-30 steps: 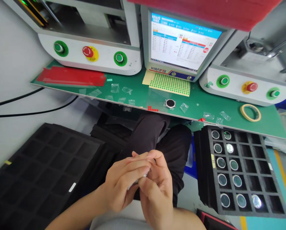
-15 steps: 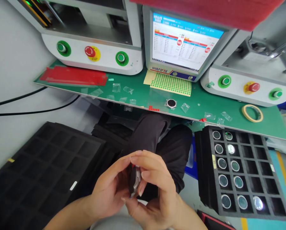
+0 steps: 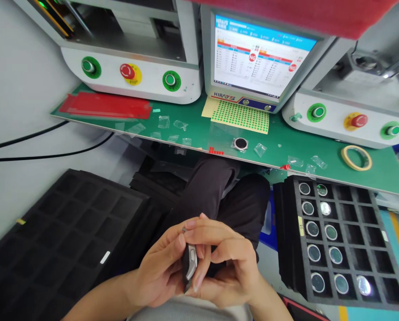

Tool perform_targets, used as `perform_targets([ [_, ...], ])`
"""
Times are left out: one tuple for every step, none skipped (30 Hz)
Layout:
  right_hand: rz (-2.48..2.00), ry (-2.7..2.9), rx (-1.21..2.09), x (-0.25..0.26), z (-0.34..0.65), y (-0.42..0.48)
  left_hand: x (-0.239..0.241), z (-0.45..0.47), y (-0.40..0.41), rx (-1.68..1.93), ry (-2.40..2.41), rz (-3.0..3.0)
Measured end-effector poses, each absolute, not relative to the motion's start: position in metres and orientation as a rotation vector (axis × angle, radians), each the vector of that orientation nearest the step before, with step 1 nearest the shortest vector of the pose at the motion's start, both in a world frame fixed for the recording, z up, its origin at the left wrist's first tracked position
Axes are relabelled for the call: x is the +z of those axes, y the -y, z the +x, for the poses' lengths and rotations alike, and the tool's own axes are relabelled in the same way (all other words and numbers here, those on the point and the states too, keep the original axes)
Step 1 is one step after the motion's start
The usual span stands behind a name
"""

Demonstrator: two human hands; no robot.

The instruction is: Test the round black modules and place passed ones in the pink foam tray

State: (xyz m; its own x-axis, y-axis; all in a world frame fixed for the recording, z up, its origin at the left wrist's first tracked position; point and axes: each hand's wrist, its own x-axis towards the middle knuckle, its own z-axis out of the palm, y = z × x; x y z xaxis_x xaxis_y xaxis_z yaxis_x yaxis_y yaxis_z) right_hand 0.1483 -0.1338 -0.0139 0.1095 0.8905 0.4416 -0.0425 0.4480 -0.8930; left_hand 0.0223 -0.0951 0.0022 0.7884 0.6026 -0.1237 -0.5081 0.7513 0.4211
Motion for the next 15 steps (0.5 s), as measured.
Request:
perform_targets([
  [-0.855,1.274,0.833,-0.0149,0.1486,0.1332,0.0022,0.0219,0.0949,0.617,-0.247,0.383],
  [-0.843,1.275,0.834,-0.0156,0.1489,0.1328,0.0022,0.0215,0.0949,0.62,-0.236,0.38],
  [-0.832,1.276,0.838,-0.0162,0.1492,0.1325,0.0021,0.0214,0.0948,0.623,-0.229,0.373],
  [-0.821,1.274,0.846,-0.0165,0.1495,0.1324,0.002,0.0214,0.0949,0.624,-0.219,0.37],
  [-0.816,1.269,0.857,-0.0167,0.1497,0.1324,0.0019,0.0215,0.0949,0.626,-0.213,0.367],
  [-0.817,1.263,0.868,-0.0167,0.1497,0.1325,0.0019,0.0217,0.0949,0.628,-0.209,0.364],
  [-0.821,1.256,0.874,-0.0165,0.1495,0.1326,0.0018,0.0219,0.0949,0.628,-0.206,0.362],
  [-0.829,1.252,0.877,-0.0161,0.1491,0.1327,0.0018,0.0222,0.0948,0.629,-0.204,0.358],
  [-0.844,1.249,0.874,-0.0154,0.1484,0.1326,0.0019,0.0224,0.0947,0.627,-0.206,0.354],
  [-0.861,1.246,0.861,-0.0144,0.1476,0.1323,0.0019,0.0225,0.0946,0.625,-0.21,0.351],
  [-0.878,1.242,0.847,-0.0132,0.1466,0.1318,0.0019,0.0224,0.0946,0.623,-0.214,0.346],
  [-0.892,1.23,0.833,-0.012,0.1457,0.131,0.0018,0.0223,0.0947,0.62,-0.216,0.345],
  [-0.898,1.215,0.822,-0.0108,0.1449,0.1299,0.0017,0.022,0.0949,0.62,-0.22,0.342],
  [-0.897,1.197,0.816,-0.0098,0.1444,0.1288,0.0014,0.0218,0.0952,0.62,-0.221,0.34],
  [-0.887,1.183,0.815,-0.0092,0.1441,0.1277,0.0012,0.0216,0.0956,0.621,-0.224,0.338],
])
